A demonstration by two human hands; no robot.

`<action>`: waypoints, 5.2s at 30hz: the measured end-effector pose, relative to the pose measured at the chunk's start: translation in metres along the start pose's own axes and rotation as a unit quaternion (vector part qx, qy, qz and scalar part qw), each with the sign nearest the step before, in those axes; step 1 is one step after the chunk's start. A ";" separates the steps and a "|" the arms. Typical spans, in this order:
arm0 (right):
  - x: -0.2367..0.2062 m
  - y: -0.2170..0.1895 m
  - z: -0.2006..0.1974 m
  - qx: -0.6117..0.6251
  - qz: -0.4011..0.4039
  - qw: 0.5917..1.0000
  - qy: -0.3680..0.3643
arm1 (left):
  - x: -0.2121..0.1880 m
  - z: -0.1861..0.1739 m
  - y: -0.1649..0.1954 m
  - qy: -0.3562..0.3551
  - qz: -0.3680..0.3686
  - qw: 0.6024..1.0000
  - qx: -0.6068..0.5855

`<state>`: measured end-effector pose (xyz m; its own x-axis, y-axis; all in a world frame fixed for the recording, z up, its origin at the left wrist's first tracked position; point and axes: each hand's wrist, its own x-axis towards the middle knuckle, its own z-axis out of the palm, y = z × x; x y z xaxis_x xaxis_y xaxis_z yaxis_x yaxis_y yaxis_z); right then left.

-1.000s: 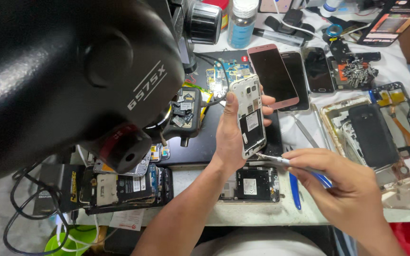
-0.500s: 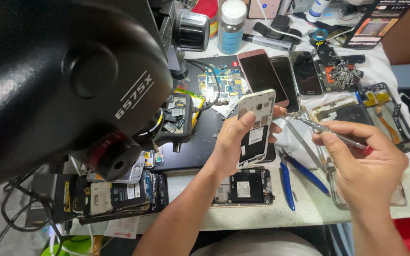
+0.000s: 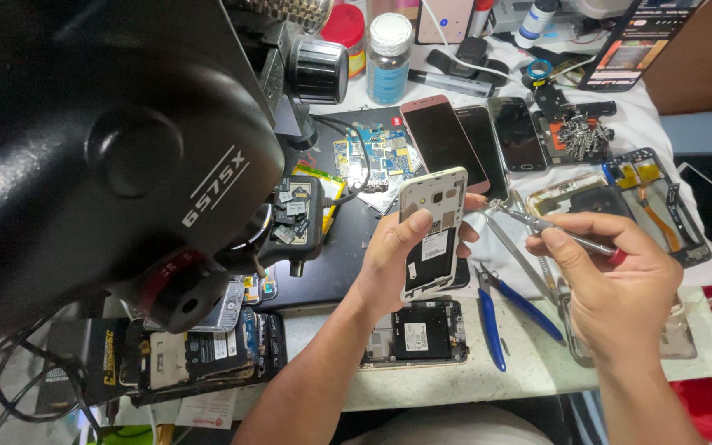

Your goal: The person uses a screwdriver to remove screws from the back of a white smartphone. They then use a metal prying tool to separate the back cover from the phone's frame. The person continues to unscrew internal components while holding the partially disassembled device.

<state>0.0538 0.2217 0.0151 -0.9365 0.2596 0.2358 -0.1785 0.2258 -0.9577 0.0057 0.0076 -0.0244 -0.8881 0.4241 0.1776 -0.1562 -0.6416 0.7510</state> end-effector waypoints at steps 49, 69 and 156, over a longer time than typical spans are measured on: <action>-0.006 0.010 -0.001 0.021 0.031 0.999 -0.005 | -0.003 -0.003 -0.006 -0.030 0.025 0.997 0.071; -0.010 -0.004 -0.004 -0.040 -0.031 0.999 0.011 | 0.002 -0.006 -0.010 -0.016 0.016 0.997 -0.074; -0.008 -0.063 0.034 -0.224 -0.252 0.932 -0.134 | 0.007 -0.010 -0.017 0.010 -0.045 0.999 -0.028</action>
<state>0.0625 0.1736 0.0685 -0.8206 -0.2152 0.5294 -0.5277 0.6411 -0.5573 -0.0021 0.0152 -0.0418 -0.8776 0.4693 0.0984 -0.2591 -0.6368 0.7262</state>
